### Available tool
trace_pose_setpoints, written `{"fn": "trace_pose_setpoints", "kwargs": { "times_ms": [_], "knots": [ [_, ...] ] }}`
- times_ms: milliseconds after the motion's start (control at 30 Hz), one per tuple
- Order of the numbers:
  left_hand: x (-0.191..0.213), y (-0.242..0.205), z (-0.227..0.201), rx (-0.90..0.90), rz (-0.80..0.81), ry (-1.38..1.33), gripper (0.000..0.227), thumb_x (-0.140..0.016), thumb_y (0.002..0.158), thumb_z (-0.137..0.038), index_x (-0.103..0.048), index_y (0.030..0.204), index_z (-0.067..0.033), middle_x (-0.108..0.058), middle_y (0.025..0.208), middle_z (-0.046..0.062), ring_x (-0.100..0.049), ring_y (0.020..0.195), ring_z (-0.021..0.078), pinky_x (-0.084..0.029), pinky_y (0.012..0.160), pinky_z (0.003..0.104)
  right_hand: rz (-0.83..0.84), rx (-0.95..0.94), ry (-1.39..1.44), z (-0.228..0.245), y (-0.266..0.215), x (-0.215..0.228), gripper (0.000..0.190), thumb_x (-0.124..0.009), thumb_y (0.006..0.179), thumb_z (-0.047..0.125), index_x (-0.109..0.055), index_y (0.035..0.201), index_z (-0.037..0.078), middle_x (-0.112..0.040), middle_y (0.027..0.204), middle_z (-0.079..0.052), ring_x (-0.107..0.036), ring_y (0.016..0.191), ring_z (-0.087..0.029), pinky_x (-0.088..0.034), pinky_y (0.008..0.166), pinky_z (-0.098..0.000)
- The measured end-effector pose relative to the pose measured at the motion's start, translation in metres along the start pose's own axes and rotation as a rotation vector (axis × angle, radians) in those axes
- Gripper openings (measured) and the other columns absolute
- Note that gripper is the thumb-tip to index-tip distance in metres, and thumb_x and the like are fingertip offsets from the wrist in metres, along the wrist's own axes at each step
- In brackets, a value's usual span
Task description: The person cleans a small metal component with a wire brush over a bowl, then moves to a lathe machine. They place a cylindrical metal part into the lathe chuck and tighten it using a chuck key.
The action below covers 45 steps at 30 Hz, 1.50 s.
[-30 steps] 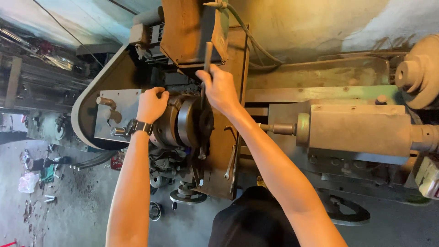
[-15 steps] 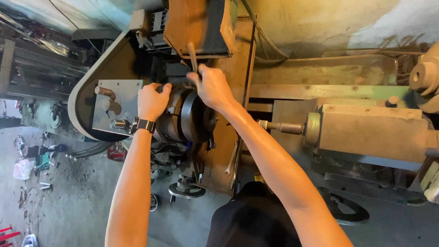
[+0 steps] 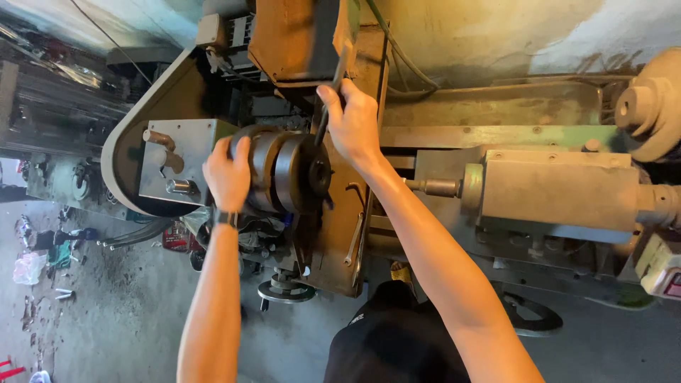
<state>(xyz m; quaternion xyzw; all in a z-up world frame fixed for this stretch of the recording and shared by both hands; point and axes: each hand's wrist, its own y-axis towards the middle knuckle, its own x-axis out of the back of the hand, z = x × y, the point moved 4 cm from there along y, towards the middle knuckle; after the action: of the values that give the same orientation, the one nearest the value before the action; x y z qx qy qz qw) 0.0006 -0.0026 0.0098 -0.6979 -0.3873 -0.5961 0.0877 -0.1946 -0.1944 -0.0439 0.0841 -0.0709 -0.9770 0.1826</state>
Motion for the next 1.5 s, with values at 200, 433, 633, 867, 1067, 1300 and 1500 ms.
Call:
{"fn": "trace_pose_setpoints", "kwargs": {
  "times_ms": [200,433,633,867,1067,1300,1500],
  "knots": [
    [-0.040,-0.136,0.056,0.144,-0.403,-0.326,0.036,-0.060,0.107,-0.016,-0.054,0.136,0.0052,-0.069,0.123,0.026,-0.067,0.110,0.0362,-0.051,0.097,0.044,-0.057,0.039,0.018,0.007,-0.005,0.012,0.034,-0.067,0.102,0.030,-0.066,0.092,-0.003,-0.062,0.065,-0.012,-0.057,0.058,-0.019,-0.048,0.058,-0.0362],
    [-0.057,-0.207,0.106,0.285,-0.247,-0.436,0.034,-0.059,0.099,0.002,-0.054,0.133,0.0034,-0.067,0.126,0.019,-0.066,0.116,0.0282,-0.052,0.102,0.037,-0.037,0.100,0.013,0.017,0.000,0.017,0.034,-0.067,0.103,0.028,-0.063,0.088,-0.003,-0.058,0.064,-0.011,-0.053,0.058,-0.018,-0.045,0.056,-0.0349],
    [0.039,-0.073,-0.021,-0.263,-0.358,-0.199,0.032,-0.064,0.102,0.002,-0.057,0.133,0.0030,-0.059,0.138,0.022,-0.059,0.127,0.0357,-0.052,0.104,0.039,-0.057,0.081,0.049,0.015,0.005,0.023,0.032,-0.067,0.103,0.026,-0.063,0.090,-0.003,-0.057,0.064,-0.008,-0.050,0.060,-0.014,-0.045,0.055,-0.0342],
    [-0.027,0.047,0.007,-0.205,0.237,-0.017,0.032,-0.068,0.097,-0.025,-0.071,0.116,0.0012,-0.073,0.112,0.024,-0.068,0.103,0.0411,-0.053,0.092,0.046,-0.023,0.021,0.045,-0.006,0.002,0.009,0.031,-0.066,0.104,0.024,-0.062,0.090,-0.003,-0.054,0.064,-0.010,-0.047,0.061,-0.016,-0.045,0.056,-0.0353],
    [-0.036,0.050,0.021,0.035,0.326,0.141,0.047,-0.070,0.094,-0.043,-0.075,0.109,0.0016,-0.073,0.100,0.028,-0.068,0.098,0.0449,-0.054,0.089,0.049,0.062,-0.038,0.000,-0.011,0.009,-0.015,0.027,-0.066,0.100,0.025,-0.067,0.092,-0.001,-0.061,0.062,-0.011,-0.055,0.055,-0.018,-0.047,0.054,-0.0379],
    [-0.014,0.015,0.020,-0.085,0.035,0.059,0.043,-0.069,0.099,-0.038,-0.074,0.111,0.0028,-0.074,0.099,0.027,-0.066,0.091,0.0473,-0.050,0.085,0.052,0.168,-0.083,-0.193,-0.045,0.013,-0.051,0.041,-0.070,0.098,0.030,-0.061,0.080,-0.005,-0.062,0.066,-0.026,-0.059,0.059,-0.042,-0.045,0.058,-0.0498],
    [-0.007,0.010,0.013,-0.022,0.028,0.014,0.043,-0.070,0.099,-0.038,-0.073,0.114,0.0024,-0.073,0.096,0.026,-0.067,0.088,0.0439,-0.051,0.083,0.050,0.273,-0.116,-0.253,-0.046,0.013,-0.059,0.044,-0.070,0.097,0.034,-0.062,0.080,-0.006,-0.063,0.071,-0.031,-0.062,0.070,-0.049,-0.048,0.065,-0.0529]
  ]
}}
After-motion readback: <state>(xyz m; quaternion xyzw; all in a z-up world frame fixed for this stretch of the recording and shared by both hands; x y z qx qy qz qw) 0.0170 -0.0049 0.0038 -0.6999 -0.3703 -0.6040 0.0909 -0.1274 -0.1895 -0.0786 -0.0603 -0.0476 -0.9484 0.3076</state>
